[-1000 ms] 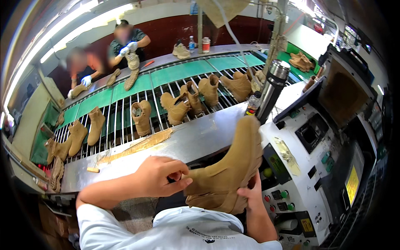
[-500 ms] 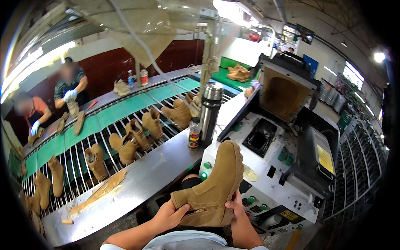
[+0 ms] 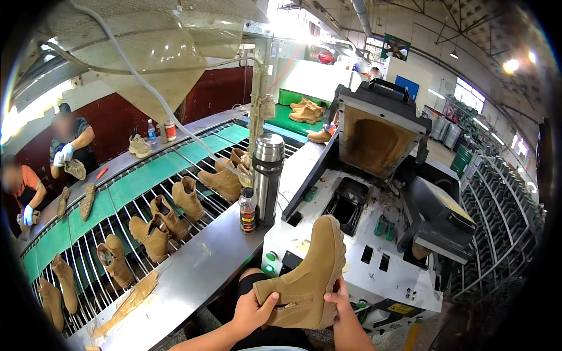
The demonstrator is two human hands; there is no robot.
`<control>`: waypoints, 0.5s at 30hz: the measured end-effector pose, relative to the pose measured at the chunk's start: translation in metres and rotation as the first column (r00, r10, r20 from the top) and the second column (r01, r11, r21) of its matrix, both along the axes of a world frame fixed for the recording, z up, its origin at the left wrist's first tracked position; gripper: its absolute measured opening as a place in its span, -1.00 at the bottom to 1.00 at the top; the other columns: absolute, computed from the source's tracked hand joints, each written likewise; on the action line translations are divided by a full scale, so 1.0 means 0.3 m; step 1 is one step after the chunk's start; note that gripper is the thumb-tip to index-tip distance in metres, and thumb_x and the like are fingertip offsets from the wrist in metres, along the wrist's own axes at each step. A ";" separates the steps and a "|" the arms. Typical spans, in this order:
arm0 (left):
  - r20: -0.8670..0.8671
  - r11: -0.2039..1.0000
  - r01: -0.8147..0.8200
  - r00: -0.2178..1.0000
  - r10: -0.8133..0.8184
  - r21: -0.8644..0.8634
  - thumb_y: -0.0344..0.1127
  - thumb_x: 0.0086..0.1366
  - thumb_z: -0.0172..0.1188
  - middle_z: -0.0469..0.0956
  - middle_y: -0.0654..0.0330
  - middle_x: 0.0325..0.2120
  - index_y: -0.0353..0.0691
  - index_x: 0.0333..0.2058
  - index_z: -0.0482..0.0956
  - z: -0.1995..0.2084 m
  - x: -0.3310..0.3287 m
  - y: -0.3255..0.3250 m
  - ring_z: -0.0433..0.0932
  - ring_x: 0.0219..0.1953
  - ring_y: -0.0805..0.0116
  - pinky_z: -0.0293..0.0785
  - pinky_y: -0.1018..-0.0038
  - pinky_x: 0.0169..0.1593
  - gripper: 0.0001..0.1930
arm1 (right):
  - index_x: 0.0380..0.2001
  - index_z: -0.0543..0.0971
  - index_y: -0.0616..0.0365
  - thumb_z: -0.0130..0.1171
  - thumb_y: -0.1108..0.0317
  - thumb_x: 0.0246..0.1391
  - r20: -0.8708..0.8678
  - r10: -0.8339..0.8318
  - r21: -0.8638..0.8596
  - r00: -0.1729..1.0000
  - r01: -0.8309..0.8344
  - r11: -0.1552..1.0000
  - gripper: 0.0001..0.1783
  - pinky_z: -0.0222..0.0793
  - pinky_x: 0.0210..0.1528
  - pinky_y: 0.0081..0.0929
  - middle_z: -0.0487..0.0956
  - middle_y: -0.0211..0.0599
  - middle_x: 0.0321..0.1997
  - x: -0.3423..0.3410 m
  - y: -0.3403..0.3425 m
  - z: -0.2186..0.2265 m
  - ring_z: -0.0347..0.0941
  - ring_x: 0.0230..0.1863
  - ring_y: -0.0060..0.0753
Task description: The person picks up tan boots from a conveyor belt, places them into a machine to heat the soles, and luego places them back on the conveyor belt.
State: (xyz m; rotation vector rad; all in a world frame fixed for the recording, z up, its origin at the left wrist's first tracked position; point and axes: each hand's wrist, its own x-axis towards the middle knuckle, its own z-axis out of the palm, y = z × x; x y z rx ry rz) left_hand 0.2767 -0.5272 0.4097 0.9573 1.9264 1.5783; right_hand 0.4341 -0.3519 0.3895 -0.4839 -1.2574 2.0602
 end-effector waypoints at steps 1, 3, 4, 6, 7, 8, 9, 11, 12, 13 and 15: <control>-0.039 1.000 -0.019 0.999 0.018 -0.008 -0.09 0.21 0.24 0.58 0.13 -0.54 -0.31 -0.19 0.55 -0.002 -0.015 0.015 0.58 -0.44 0.40 0.49 0.47 -0.29 -0.63 | 0.24 0.15 0.25 0.48 0.31 -0.44 0.009 0.002 0.022 1.000 -0.003 1.000 0.10 0.27 0.16 -0.29 0.42 -0.15 0.09 -0.008 0.006 0.005 0.39 0.09 -0.22; -0.118 0.998 -0.060 0.991 0.057 -0.023 -0.11 0.20 0.25 0.56 0.14 -0.63 -0.29 -0.31 0.59 -0.017 -0.043 0.032 0.56 -0.56 0.38 0.49 0.48 -0.36 -0.69 | 0.26 0.12 0.24 0.48 0.37 -0.49 0.021 -0.041 0.020 0.999 0.041 0.999 0.14 0.29 0.14 -0.28 0.42 -0.13 0.09 -0.023 0.028 0.005 0.40 0.09 -0.20; -0.103 0.998 -0.038 0.994 0.033 -0.043 -0.12 0.20 0.25 0.55 0.15 -0.65 -0.30 -0.35 0.59 -0.033 -0.062 0.037 0.54 -0.58 0.39 0.48 0.48 -0.38 -0.70 | 0.27 0.11 0.24 0.47 0.41 -0.51 0.029 -0.072 0.023 0.997 0.071 0.997 0.16 0.30 0.14 -0.27 0.42 -0.13 0.09 -0.026 0.043 0.006 0.40 0.09 -0.19; -0.066 0.997 -0.006 0.998 0.001 -0.080 -0.15 0.19 0.25 0.53 0.16 -0.69 -0.32 -0.43 0.59 -0.085 -0.111 0.013 0.50 -0.63 0.41 0.45 0.49 -0.44 -0.71 | 0.30 0.08 0.21 0.45 0.43 -0.54 0.107 -0.165 0.067 0.980 0.159 0.985 0.20 0.33 0.11 -0.25 0.43 -0.10 0.09 -0.028 0.101 0.007 0.41 0.07 -0.16; -0.053 0.998 -0.041 0.998 0.039 -0.040 -0.17 0.19 0.25 0.53 0.15 -0.70 -0.33 -0.45 0.58 -0.120 -0.136 0.006 0.50 -0.63 0.42 0.44 0.49 -0.46 -0.72 | 0.31 0.07 0.20 0.44 0.45 -0.55 0.153 -0.219 0.090 0.964 0.207 0.974 0.21 0.35 0.10 -0.24 0.43 -0.08 0.09 -0.014 0.137 0.004 0.42 0.06 -0.14; -0.042 0.997 -0.080 0.996 0.080 -0.006 -0.19 0.19 0.25 0.52 0.15 -0.70 -0.33 -0.48 0.58 -0.160 -0.167 -0.007 0.49 -0.64 0.43 0.42 0.50 -0.47 -0.73 | 0.33 0.06 0.12 0.39 0.47 -0.60 0.204 -0.257 0.111 0.944 0.239 0.965 0.24 0.40 0.05 -0.22 0.46 -0.05 0.06 -0.017 0.191 0.021 0.45 0.01 -0.09; -0.029 0.992 -0.120 0.992 0.121 0.028 -0.21 0.19 0.25 0.52 0.15 -0.71 -0.34 -0.51 0.58 -0.211 -0.201 -0.026 0.48 -0.64 0.44 0.41 0.50 -0.49 -0.73 | 0.33 0.08 0.07 0.37 0.47 -0.58 0.224 -0.348 0.101 0.910 0.333 0.937 0.22 0.43 0.02 -0.24 0.49 -0.06 0.02 -0.029 0.232 0.056 0.48 -0.04 -0.09; -0.020 0.948 -0.315 0.949 0.314 -0.047 -0.31 0.20 0.20 0.51 0.13 -0.72 -0.35 -0.53 0.57 -0.384 -0.287 -0.105 0.45 -0.65 0.47 0.37 0.49 -0.51 -0.78 | 0.31 0.13 0.10 0.35 0.51 -0.54 0.296 -0.459 0.208 0.838 0.412 0.887 0.15 0.44 -0.01 -0.25 0.52 -0.01 -0.05 -0.089 0.360 0.146 0.51 -0.12 -0.10; -0.051 0.920 -0.388 0.921 0.385 -0.055 -0.35 0.19 0.18 0.49 0.19 -0.72 -0.37 -0.56 0.54 -0.501 -0.335 -0.164 0.42 -0.64 0.50 0.34 0.52 -0.52 -0.79 | 0.30 0.14 0.14 0.35 0.54 -0.50 0.299 -0.550 0.287 0.780 0.476 0.831 0.12 0.44 -0.01 -0.26 0.53 0.03 -0.08 -0.117 0.441 0.164 0.52 -0.14 -0.12; -0.080 0.887 -0.458 0.888 0.453 -0.061 -0.40 0.19 0.15 0.47 0.24 -0.73 -0.39 -0.59 0.50 -0.586 -0.386 -0.220 0.38 -0.64 0.53 0.30 0.54 -0.53 -0.79 | 0.29 0.16 0.17 0.35 0.56 -0.44 0.300 -0.585 0.370 0.754 0.474 0.799 0.07 0.43 -0.01 -0.28 0.53 0.01 -0.04 -0.145 0.516 0.213 0.51 -0.12 -0.15; 0.045 0.848 -0.528 0.847 0.530 -0.052 -0.42 0.20 0.09 0.47 0.17 -0.74 -0.41 -0.62 0.47 -0.610 -0.460 -0.308 0.39 -0.64 0.52 0.30 0.50 -0.53 -0.77 | 0.24 0.23 0.21 0.37 0.54 -0.39 0.314 -0.654 0.511 0.689 0.458 0.727 -0.02 0.41 0.02 -0.28 0.50 -0.06 0.04 -0.149 0.734 0.225 0.50 -0.06 -0.14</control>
